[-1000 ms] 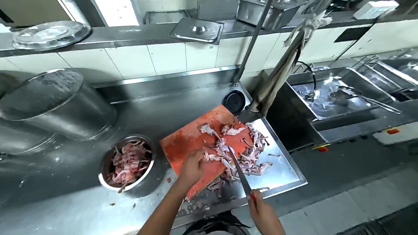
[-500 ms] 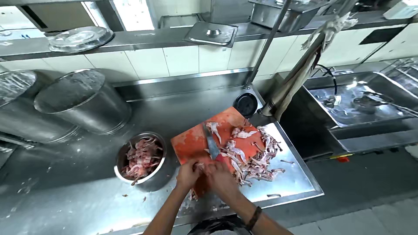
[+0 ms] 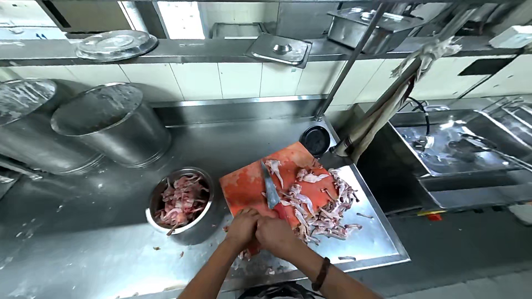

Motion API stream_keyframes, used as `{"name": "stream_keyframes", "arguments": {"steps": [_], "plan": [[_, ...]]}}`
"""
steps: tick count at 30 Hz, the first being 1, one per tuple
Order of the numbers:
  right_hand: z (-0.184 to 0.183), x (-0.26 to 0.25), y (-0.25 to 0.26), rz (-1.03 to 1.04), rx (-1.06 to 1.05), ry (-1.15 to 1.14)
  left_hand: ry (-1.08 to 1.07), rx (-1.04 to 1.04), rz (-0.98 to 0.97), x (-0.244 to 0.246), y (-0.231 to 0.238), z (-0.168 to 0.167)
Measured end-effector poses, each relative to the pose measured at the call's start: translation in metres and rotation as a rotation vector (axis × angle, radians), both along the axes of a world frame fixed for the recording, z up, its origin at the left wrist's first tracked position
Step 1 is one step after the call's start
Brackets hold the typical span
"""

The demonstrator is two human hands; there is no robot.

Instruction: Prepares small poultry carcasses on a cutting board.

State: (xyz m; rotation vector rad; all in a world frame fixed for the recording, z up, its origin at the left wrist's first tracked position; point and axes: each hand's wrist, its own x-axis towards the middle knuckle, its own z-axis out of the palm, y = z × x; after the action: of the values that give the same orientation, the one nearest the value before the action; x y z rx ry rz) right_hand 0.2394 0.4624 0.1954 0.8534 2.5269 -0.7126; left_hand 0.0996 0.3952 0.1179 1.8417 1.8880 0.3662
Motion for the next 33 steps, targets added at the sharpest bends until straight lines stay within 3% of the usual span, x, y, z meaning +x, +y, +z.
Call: {"name": "stream_keyframes", "arguments": {"steps": [5,7,9,11,14,17,22,24,28,31,33], "plan": [[0.012,0.025,-0.006,-0.153,-0.062,0.074,0.033,0.259,-0.122,0.000,-0.002,0.005],[0.019,0.038,-0.007,-0.243,-0.080,0.123,0.030,0.096,-0.063,-0.002,-0.004,0.012],[0.031,0.055,-0.001,-0.328,-0.086,0.200,0.046,-0.084,0.118,-0.020,-0.013,0.004],[0.039,0.068,0.013,-0.353,-0.091,0.240,0.059,-0.106,0.195,-0.046,-0.020,0.003],[0.035,0.070,0.019,-0.292,-0.108,0.132,-0.106,-0.055,0.066,-0.051,-0.018,0.043],[0.035,0.054,0.018,-0.303,-0.123,0.120,-0.200,0.071,-0.054,-0.017,-0.005,0.079],[0.036,0.039,0.007,-0.465,-0.284,0.268,-0.202,0.271,0.077,0.031,0.000,0.053],[0.028,0.046,-0.006,-0.517,-0.305,0.321,-0.228,0.306,0.099,0.029,-0.008,0.042],[0.017,0.058,-0.029,-0.670,-0.502,0.438,-0.266,0.172,0.088,0.019,-0.027,0.035],[0.034,0.062,-0.028,-0.808,-0.744,0.537,-0.284,0.178,0.281,-0.002,-0.054,0.020],[0.040,0.058,-0.016,-0.775,-0.807,0.562,-0.246,0.233,0.363,-0.023,-0.071,0.019]]}}
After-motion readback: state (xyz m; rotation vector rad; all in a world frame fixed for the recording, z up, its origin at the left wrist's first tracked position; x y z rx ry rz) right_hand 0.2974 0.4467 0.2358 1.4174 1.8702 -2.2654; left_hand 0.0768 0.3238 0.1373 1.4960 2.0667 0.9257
